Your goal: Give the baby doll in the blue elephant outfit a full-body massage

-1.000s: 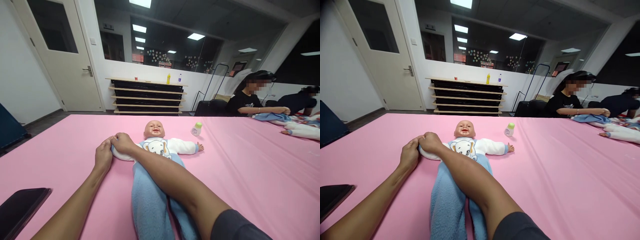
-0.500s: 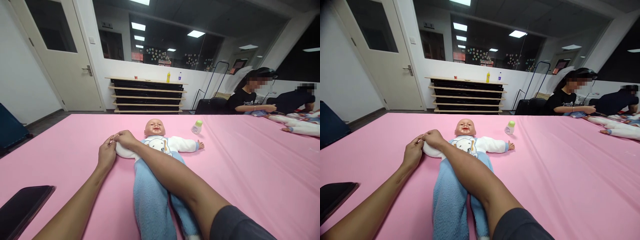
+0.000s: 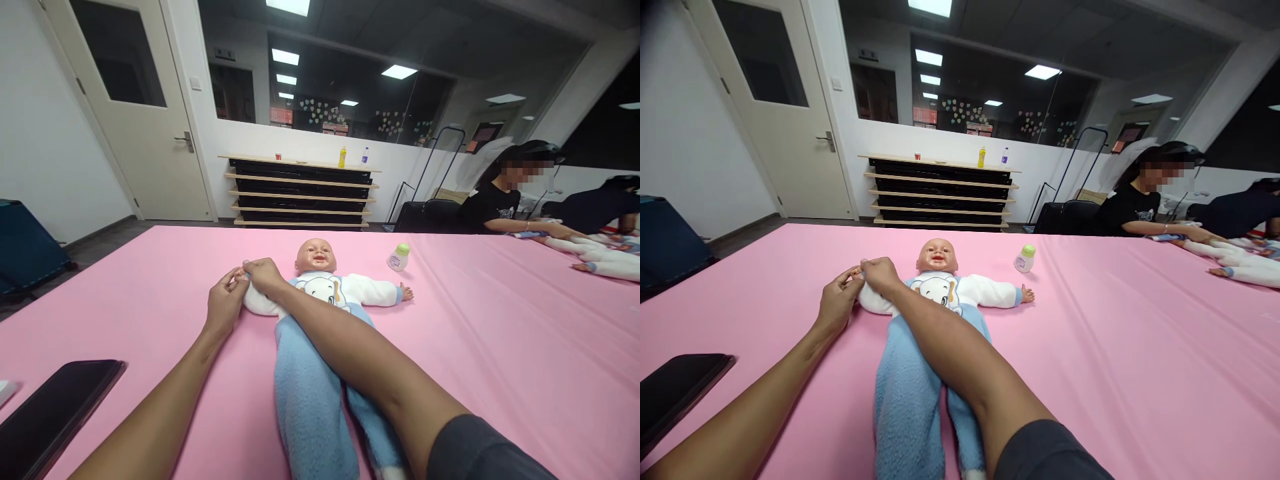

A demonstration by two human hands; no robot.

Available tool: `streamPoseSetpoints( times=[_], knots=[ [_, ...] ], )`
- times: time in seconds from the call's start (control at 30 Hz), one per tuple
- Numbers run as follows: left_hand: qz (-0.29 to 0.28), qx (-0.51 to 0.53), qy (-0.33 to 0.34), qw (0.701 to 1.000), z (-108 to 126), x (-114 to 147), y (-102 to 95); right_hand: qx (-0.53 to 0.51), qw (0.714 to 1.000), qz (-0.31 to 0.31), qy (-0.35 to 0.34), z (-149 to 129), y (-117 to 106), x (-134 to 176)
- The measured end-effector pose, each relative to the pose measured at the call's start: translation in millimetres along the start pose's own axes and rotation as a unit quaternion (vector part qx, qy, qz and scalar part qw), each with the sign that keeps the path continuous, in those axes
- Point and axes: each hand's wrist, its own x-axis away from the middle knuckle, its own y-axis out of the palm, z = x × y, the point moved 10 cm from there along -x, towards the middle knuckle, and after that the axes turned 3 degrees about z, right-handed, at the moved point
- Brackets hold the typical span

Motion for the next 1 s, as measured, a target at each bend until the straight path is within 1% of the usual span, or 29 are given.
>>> streamPoseSetpoints(
  times=[0.1, 0.2, 0.3, 0.4, 0.47, 0.5, 0.57, 0.63, 0.73, 0.8, 0.9, 1.0],
  knots=[
    [-0.001, 0.026, 0.009, 1.0, 5, 2, 0.8, -0.048, 0.998, -0.042, 0.019, -1, 12, 5],
    [-0.019, -0.013, 0.03, 0.999, 11, 2, 3.9, -0.084, 0.993, -0.083, 0.029, -3, 22, 10],
    [-0.007, -0.078, 0.014, 0.997, 6, -1, -1.2, -0.073, 0.991, -0.112, 0.029, -3, 26, 14],
    [0.018, -0.102, -0.007, 0.995, -1, -4, -7.6, -0.043, 0.99, -0.133, 0.012, -2, 27, 14],
    [0.018, -0.079, -0.007, 0.997, -1, -4, -6.2, -0.039, 0.991, -0.127, -0.01, -3, 24, 11],
    [0.009, -0.062, -0.003, 0.998, 1, -3, -3.2, -0.037, 0.992, -0.117, -0.024, -4, 21, 9],
    [-0.02, -0.041, 0.011, 0.999, 7, 0, 4.9, -0.023, 0.994, -0.089, -0.05, -7, 15, 6],
    [-0.051, -0.046, 0.014, 0.998, 12, 3, 12.1, 0.005, 0.996, -0.062, -0.067, -10, 10, 4],
    [-0.084, -0.056, -0.008, 0.995, 13, 8, 17.8, 0.053, 0.996, -0.034, -0.066, -10, 6, 3],
    [-0.096, -0.068, -0.02, 0.993, 14, 11, 19.2, 0.065, 0.996, -0.033, -0.052, -8, 7, 3],
    [-0.091, -0.089, -0.019, 0.992, 17, 13, 18.1, 0.035, 0.996, -0.079, -0.029, -4, 18, 3],
    [-0.079, -0.09, 0.023, 0.993, 24, 12, 17.3, -0.025, 0.99, -0.139, -0.008, -2, 29, 5]
  ],
)
